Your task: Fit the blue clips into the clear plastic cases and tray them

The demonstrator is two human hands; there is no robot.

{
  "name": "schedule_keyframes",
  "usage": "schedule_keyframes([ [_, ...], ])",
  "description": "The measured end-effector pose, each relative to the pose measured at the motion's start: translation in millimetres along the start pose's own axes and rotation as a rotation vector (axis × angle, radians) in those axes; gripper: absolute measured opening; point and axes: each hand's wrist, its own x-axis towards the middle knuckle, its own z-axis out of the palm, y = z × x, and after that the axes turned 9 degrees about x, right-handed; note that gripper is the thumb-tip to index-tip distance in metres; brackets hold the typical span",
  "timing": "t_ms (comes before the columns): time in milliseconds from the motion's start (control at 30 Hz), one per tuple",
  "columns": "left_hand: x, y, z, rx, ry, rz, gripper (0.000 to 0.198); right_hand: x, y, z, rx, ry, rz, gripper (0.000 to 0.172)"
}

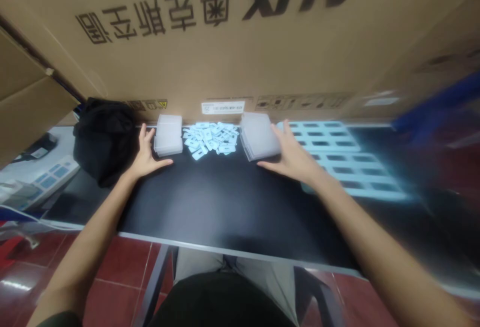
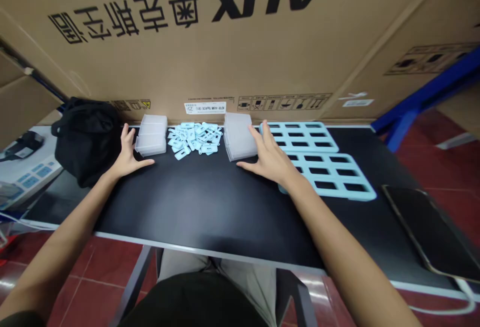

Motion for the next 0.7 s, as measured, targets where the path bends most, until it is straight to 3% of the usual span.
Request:
schedule_keyframes([
  [100, 14, 11, 5.7, 0.087, 0.024, 0.028, 0.132, 13, -8, 3, -0.037, -0.027, -0.01, 0.118],
  [233, 29, 34, 14.9, 0.149, 0.018, 0.041, 0.101, 23, -20, 5, -0.078, -0.085, 0.04, 0.104],
  [333, 36, 53, 22.4, 0.147, 0.002, 0.027, 0.089, 27, -30, 6, -0.119, -0.102, 0.043, 0.095],
  [567, 37, 89, 38.0, 0.119, -0.068, 0.071, 0.087, 34, -70, 3, -0.215, -0.131, 0.092, 0.078],
  [700, 28, 110, 44.3, 0.128, -0.081, 0.087, 0.097, 43, -98, 7, -0.279, -0.154, 0.114, 0.069],
])
